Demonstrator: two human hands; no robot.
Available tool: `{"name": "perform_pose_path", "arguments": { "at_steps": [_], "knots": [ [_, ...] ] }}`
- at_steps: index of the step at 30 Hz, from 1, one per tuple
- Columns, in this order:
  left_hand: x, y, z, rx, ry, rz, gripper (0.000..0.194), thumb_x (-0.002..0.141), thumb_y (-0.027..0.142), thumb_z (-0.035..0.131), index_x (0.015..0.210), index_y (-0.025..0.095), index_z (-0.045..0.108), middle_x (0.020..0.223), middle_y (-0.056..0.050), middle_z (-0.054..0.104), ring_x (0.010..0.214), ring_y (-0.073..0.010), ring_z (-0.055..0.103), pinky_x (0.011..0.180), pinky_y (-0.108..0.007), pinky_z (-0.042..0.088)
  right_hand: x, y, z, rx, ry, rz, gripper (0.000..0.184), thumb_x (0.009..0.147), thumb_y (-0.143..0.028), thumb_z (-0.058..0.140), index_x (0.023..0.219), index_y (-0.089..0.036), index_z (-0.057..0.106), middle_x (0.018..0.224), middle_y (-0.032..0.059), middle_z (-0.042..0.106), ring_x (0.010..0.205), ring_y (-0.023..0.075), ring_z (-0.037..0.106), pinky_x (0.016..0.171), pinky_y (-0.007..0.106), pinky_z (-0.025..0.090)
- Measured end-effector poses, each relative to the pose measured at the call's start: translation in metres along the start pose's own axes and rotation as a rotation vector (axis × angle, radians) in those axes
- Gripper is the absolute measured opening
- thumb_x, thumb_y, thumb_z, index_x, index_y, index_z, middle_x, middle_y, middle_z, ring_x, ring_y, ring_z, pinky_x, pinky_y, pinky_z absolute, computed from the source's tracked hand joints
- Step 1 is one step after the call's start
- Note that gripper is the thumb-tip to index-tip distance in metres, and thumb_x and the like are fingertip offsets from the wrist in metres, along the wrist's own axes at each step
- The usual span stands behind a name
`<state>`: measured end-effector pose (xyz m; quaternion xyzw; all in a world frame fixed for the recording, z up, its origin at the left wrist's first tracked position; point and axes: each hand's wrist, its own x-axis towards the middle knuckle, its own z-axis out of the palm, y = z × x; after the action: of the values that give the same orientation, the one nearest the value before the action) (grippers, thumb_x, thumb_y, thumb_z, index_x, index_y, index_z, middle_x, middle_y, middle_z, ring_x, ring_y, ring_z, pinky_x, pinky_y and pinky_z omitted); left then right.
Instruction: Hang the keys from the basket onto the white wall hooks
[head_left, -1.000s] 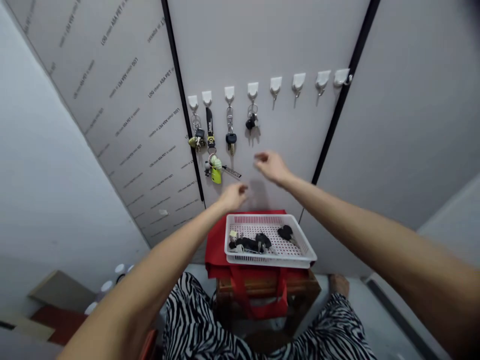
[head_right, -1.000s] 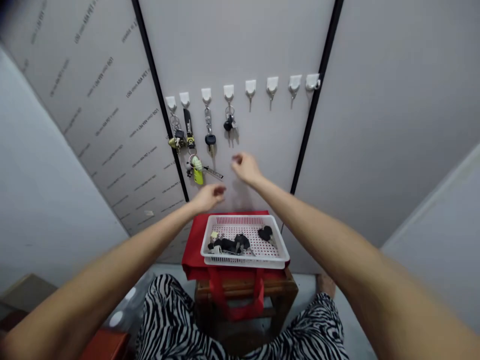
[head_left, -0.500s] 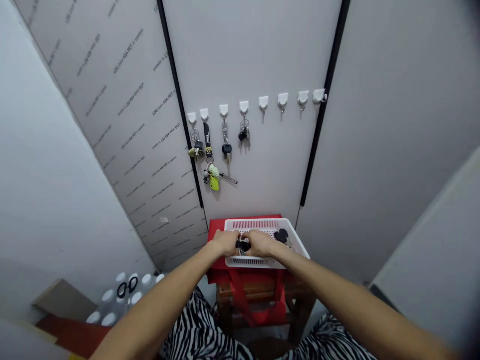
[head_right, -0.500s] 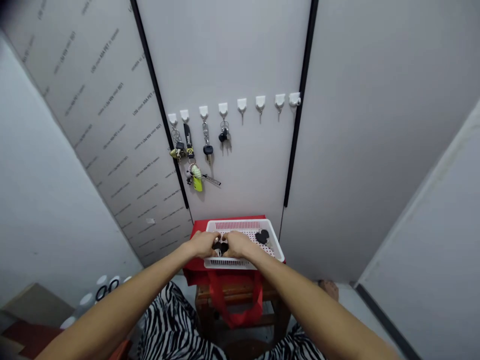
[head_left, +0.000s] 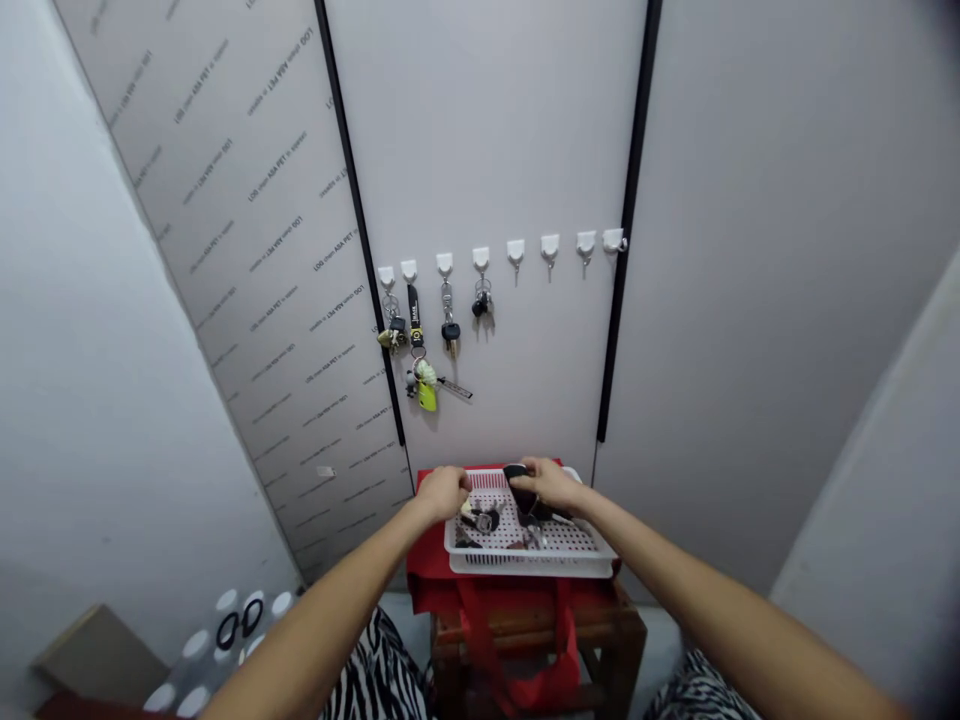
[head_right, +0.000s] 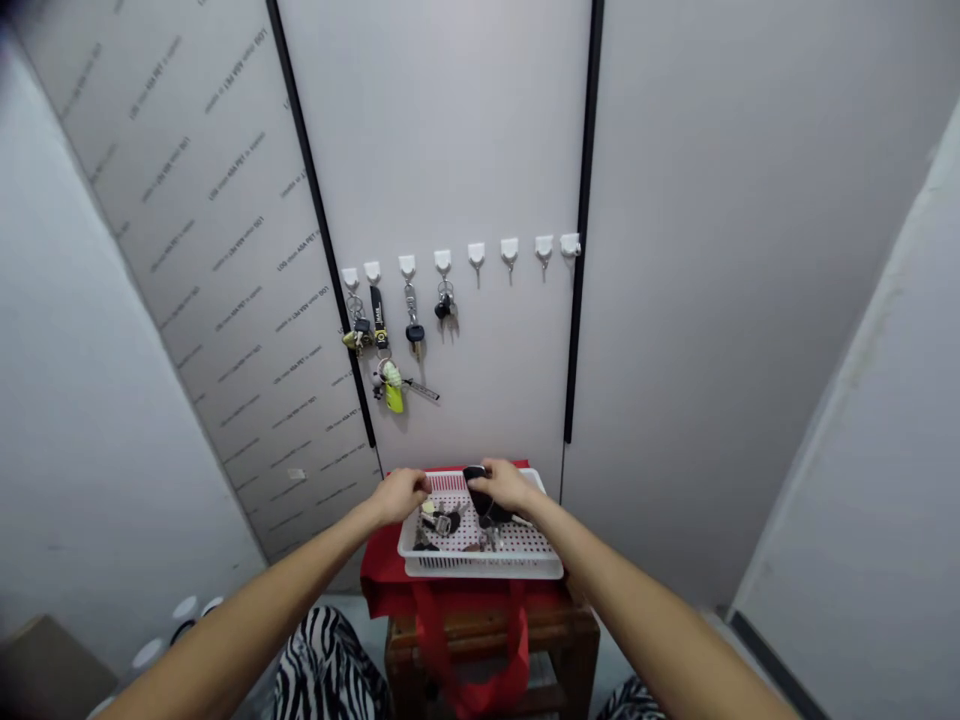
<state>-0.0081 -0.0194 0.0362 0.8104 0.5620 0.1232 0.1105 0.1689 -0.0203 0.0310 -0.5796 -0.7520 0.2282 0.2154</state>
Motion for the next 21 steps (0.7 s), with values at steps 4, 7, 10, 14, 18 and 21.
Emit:
{"name": "perform_pose_path", "arguments": {
  "at_steps": [4, 7, 10, 14, 18, 21],
  "knots": [
    [0.008, 0.016, 0.003, -0.392, 0.047, 0.102, 0.027, 0.061, 0.016, 0.043, 0.087, 0.014, 0.052, 0.086, -0.006, 0.056, 0.076, -0.0128, 0.05, 0.068, -0.023, 0.037, 0.0, -0.014, -0.021, 0.545, 0.081, 0.065, 0.011, 0.062, -0.025, 0.045, 0.065, -0.014, 0.044, 0.05, -0.0039, 0.048, 0.041, 0.005, 0.043, 0.037, 0.016, 0.033],
    [0.013, 0.03, 0.009, -0.793, -0.02, 0.169, 0.034, 0.055, 0.009, 0.048, 0.09, 0.011, 0.049, 0.088, -0.006, 0.054, 0.073, -0.0109, 0.049, 0.066, -0.021, 0.037, 0.0, -0.027, -0.034, 0.79, 0.102, 0.062, 0.012, 0.061, -0.024, 0.048, 0.063, -0.015, 0.041, 0.046, -0.0052, 0.047, 0.037, 0.0039, 0.041, 0.037, 0.016, 0.035],
    [0.012, 0.036, 0.011, -0.985, -0.095, 0.131, 0.021, 0.054, 0.009, 0.049, 0.075, 0.011, 0.053, 0.07, -0.001, 0.055, 0.061, -0.0081, 0.047, 0.062, -0.021, 0.036, 0.002, -0.036, -0.046, 0.925, 0.159, 0.046, 0.01, 0.063, -0.023, 0.048, 0.065, -0.015, 0.041, 0.049, -0.0044, 0.049, 0.039, 0.0041, 0.044, 0.038, 0.016, 0.037],
    [0.006, 0.032, 0.003, -1.104, -0.113, 0.035, 0.01, 0.056, 0.018, 0.05, 0.064, 0.011, 0.052, 0.056, 0.003, 0.05, 0.052, -0.0051, 0.043, 0.057, -0.02, 0.033, 0.003, -0.038, -0.058, 0.985, 0.278, 0.065, 0.008, 0.064, -0.02, 0.048, 0.064, -0.015, 0.042, 0.049, -0.0037, 0.049, 0.04, 0.0043, 0.045, 0.038, 0.015, 0.038],
    [0.005, 0.031, -0.012, -1.285, -0.084, -0.018, 0.012, 0.054, 0.02, 0.052, 0.063, 0.013, 0.047, 0.058, 0.003, 0.052, 0.053, -0.0058, 0.047, 0.052, -0.018, 0.032, 0.0, -0.033, -0.055, 1.028, 0.253, 0.093, 0.008, 0.064, -0.02, 0.047, 0.063, -0.015, 0.041, 0.05, -0.0029, 0.05, 0.042, 0.0053, 0.047, 0.039, 0.016, 0.038],
    [0.007, 0.035, -0.024, -1.419, -0.054, -0.009, 0.011, 0.056, 0.021, 0.049, 0.061, 0.013, 0.044, 0.059, 0.001, 0.054, 0.053, -0.0067, 0.049, 0.049, -0.017, 0.033, -0.001, -0.029, -0.046, 1.015, 0.261, 0.112, 0.008, 0.063, -0.02, 0.047, 0.064, -0.016, 0.04, 0.052, -0.0032, 0.05, 0.046, 0.0068, 0.048, 0.042, 0.019, 0.039]
  ]
}}
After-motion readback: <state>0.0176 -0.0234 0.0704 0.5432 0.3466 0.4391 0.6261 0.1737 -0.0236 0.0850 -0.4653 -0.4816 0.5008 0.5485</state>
